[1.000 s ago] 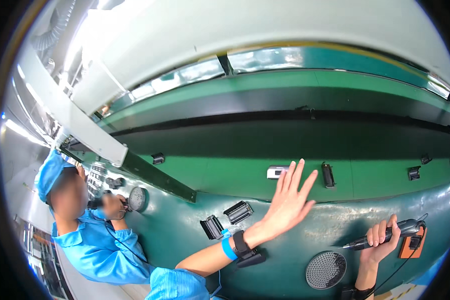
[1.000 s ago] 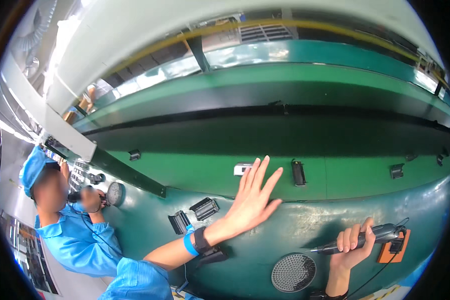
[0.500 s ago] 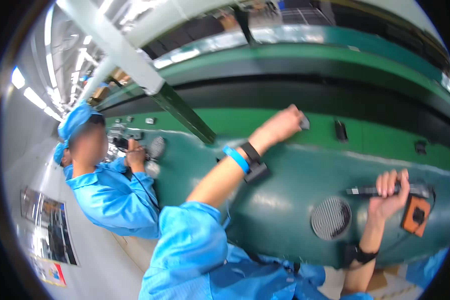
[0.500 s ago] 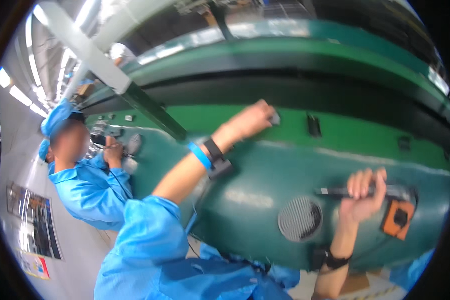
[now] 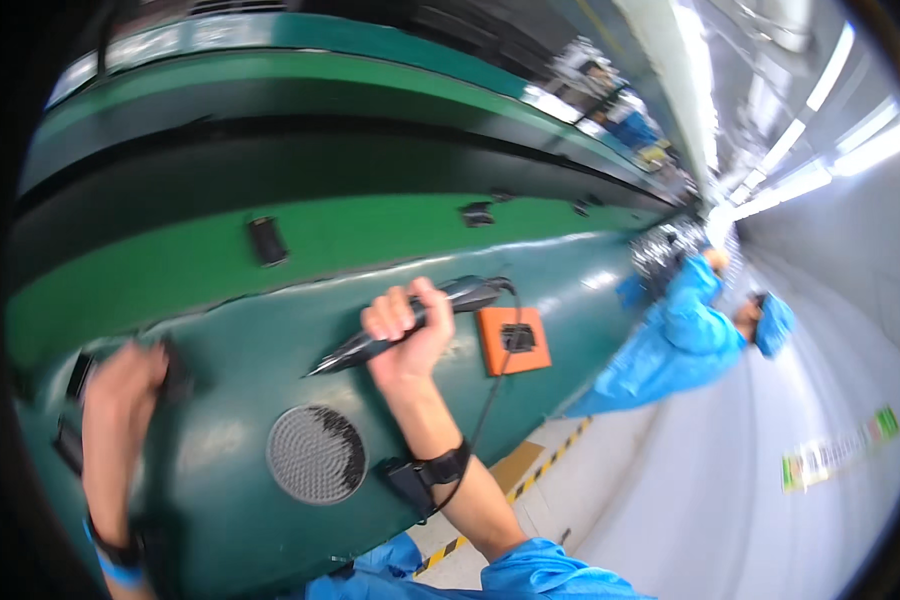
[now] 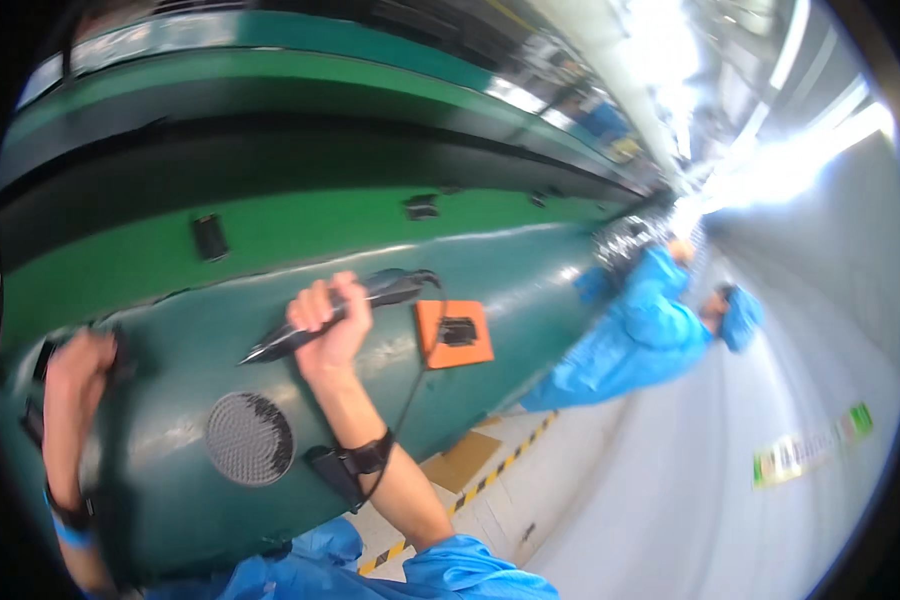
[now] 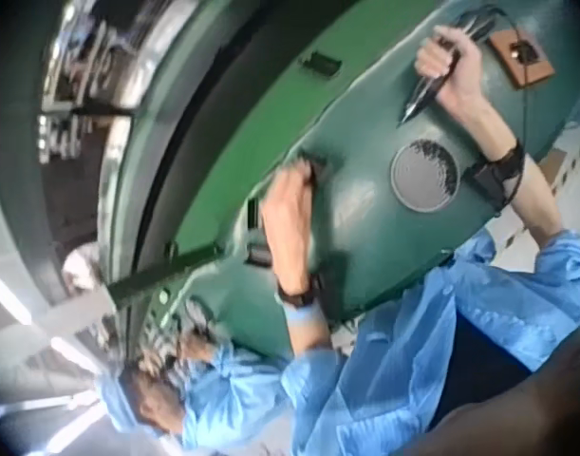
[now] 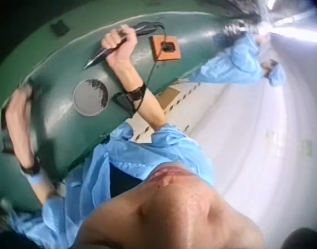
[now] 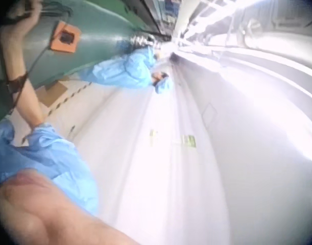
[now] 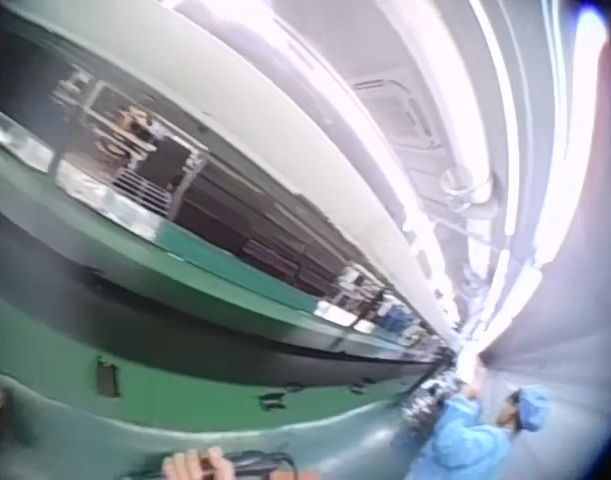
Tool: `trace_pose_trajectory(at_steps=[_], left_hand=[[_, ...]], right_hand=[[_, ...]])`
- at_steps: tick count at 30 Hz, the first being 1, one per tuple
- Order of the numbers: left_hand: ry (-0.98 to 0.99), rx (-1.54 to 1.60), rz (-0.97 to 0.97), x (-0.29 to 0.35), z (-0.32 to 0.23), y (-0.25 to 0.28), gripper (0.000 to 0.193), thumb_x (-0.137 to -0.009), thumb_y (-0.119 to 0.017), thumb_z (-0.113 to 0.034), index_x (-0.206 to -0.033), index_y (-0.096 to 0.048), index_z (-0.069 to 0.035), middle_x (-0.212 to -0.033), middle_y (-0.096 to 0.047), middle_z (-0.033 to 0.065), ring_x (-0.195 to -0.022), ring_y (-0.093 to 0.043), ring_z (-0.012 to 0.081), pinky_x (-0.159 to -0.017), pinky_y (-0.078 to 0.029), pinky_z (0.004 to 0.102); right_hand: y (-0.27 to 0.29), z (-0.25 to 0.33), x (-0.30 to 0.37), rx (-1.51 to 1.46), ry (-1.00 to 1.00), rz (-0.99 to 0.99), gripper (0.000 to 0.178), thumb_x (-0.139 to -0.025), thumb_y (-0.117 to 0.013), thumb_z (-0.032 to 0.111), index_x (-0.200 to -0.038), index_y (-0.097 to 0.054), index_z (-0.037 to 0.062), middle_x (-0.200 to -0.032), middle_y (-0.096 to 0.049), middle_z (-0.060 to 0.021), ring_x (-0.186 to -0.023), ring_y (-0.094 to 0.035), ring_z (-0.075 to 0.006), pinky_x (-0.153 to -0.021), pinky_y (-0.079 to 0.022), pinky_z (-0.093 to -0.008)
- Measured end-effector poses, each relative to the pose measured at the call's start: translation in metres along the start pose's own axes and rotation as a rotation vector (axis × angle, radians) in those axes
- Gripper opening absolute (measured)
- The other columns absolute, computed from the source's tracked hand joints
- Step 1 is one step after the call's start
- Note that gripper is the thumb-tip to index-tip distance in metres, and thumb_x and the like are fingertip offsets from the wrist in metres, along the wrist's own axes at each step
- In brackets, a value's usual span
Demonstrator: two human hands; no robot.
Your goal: The person assembles plastic battery housings by inserting internal components and securing them using an electric screwdriver.
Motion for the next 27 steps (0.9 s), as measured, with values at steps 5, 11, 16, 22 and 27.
trace_pose_trajectory(at_steps=[5, 11, 16, 22, 27], left_hand=[[-0.114, -0.046, 0.045, 0.049, -0.037, -0.006, 0.028, -0.077, -0.068, 0.004, -0.104, -0.072, 0.002, -0.113, -0.071, 0.0159, -0.1, -0.066, 0.0331, -0.087, -0.054, 0.041], [-0.116, -0.168, 0.31, 0.03, -0.082, -0.018, 0.043, -0.076, -0.069, 0.001, -0.119, -0.07, -0.003, -0.137, -0.064, 0.0133, -0.106, -0.063, 0.0319, -0.09, -0.052, 0.0405], [0.105, 0.279, -0.207, 0.021, -0.071, 0.019, 0.054, -0.076, -0.073, -0.002, -0.129, -0.063, 0.0, -0.142, -0.056, 0.0252, -0.12, -0.061, 0.0382, -0.091, -0.052, 0.0396], [0.051, 0.309, -0.175, 0.002, -0.098, 0.024, 0.049, -0.077, -0.073, -0.005, -0.125, -0.064, -0.001, -0.136, -0.057, 0.0235, -0.117, -0.062, 0.0372, -0.089, -0.052, 0.0387], [-0.082, 0.301, -0.183, 0.024, -0.115, 0.007, 0.045, -0.078, -0.072, -0.007, -0.122, -0.064, -0.001, -0.131, -0.058, 0.0221, -0.115, -0.062, 0.0363, -0.088, -0.053, 0.0379]], right_hand=[[-0.009, -0.015, -0.001, 0.056, -0.002, -0.009, 0.011, -0.098, -0.055, 0.022, -0.089, -0.051, 0.0209, -0.057, -0.035, 0.0021, -0.047, -0.035, -0.0128, -0.048, -0.034, -0.0307], [-0.022, 0.042, -0.002, 0.136, 0.116, 0.109, 0.023, -0.099, -0.056, 0.024, -0.078, -0.051, 0.0172, -0.054, -0.035, 0.0036, -0.046, -0.035, -0.0096, -0.047, -0.032, -0.0271], [-0.011, 0.046, -0.001, 0.197, 0.122, -0.019, 0.022, -0.094, -0.057, 0.02, -0.076, -0.049, 0.0129, -0.058, -0.035, 0.0044, -0.049, -0.032, -0.0088, -0.049, -0.032, -0.0257], [-0.009, 0.034, -0.021, 0.007, -0.042, 0.147, 0.025, -0.094, -0.061, 0.021, -0.073, -0.051, 0.0107, -0.058, -0.034, 0.0043, -0.049, -0.033, -0.0088, -0.048, -0.032, -0.0248], [-0.049, 0.01, 0.011, 0.184, 0.098, 0.127, 0.028, -0.098, -0.058, 0.019, -0.074, -0.047, 0.0141, -0.057, -0.031, 0.0057, -0.047, -0.027, -0.0069, -0.043, -0.028, -0.0243]])
Point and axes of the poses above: each hand's wrist, its own x-axis away from the middle knuckle, its own y-axis out of the back of the hand, z = x × y, the point moved 4 cm from there along -x, towards the middle knuckle
